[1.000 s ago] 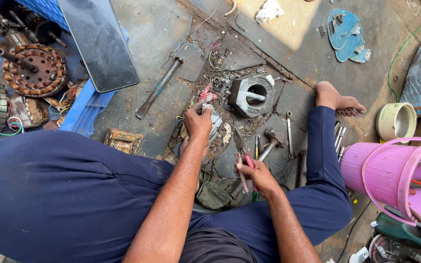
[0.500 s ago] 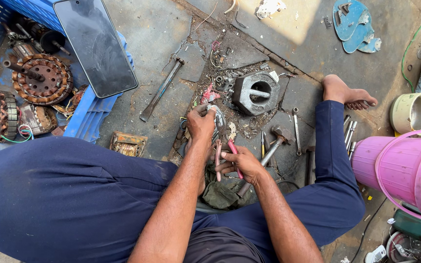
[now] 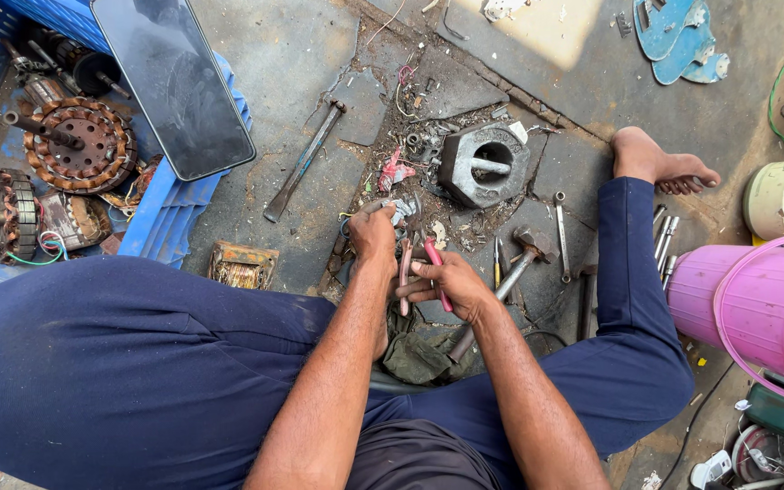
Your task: The person sits on the floor and uses pliers and a hammer to work on a metal part placed in a vise. They repeatedly strike the part with the hammer and adjust it with pliers.
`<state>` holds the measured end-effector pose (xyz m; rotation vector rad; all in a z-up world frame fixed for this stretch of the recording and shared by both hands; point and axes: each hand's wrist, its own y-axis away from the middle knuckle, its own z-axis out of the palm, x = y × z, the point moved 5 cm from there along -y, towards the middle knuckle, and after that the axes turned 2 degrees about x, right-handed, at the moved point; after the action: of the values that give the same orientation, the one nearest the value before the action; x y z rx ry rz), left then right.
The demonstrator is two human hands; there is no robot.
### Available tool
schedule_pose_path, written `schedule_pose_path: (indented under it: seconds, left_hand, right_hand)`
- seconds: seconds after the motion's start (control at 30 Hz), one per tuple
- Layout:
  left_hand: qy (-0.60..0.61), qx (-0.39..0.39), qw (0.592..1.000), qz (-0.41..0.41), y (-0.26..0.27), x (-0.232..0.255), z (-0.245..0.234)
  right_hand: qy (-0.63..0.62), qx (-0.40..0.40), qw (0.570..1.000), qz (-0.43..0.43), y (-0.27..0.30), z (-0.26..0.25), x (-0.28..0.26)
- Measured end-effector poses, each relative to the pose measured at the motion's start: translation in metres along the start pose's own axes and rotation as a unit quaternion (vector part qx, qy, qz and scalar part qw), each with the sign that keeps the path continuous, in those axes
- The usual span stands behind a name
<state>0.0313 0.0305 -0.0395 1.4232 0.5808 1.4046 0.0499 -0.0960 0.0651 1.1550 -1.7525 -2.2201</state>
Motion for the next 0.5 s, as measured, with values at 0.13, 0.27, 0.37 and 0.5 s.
schedule_pose_path:
  seconds: [0.13,0.27,0.37,0.5]
  left_hand:
    - [-0.014,-0.003,0.999,0.047,-0.001,0.002,-0.003]
    - [0.002,-0.008,1.000,0.021,-0.001,0.001,-0.002]
    - [-0.013,-0.007,1.000,0.012,0.003,0.005,0.000]
    - [-0.019,-0.011,1.000,0.011,0.011,0.009,0.000]
  right_hand:
    - [0.002,-0.012,1.000,-0.002,-0.005,-0.002,0.000]
    - [0.015,-0.013,1.000,-0.016,-0.010,-0.004,0.002]
    - [0.028,0.001,0.999,-0.017,-0.012,-0.007,0.003]
    - [0.032,0.010,0.999,-0.016,-0.011,-0.009,0.003]
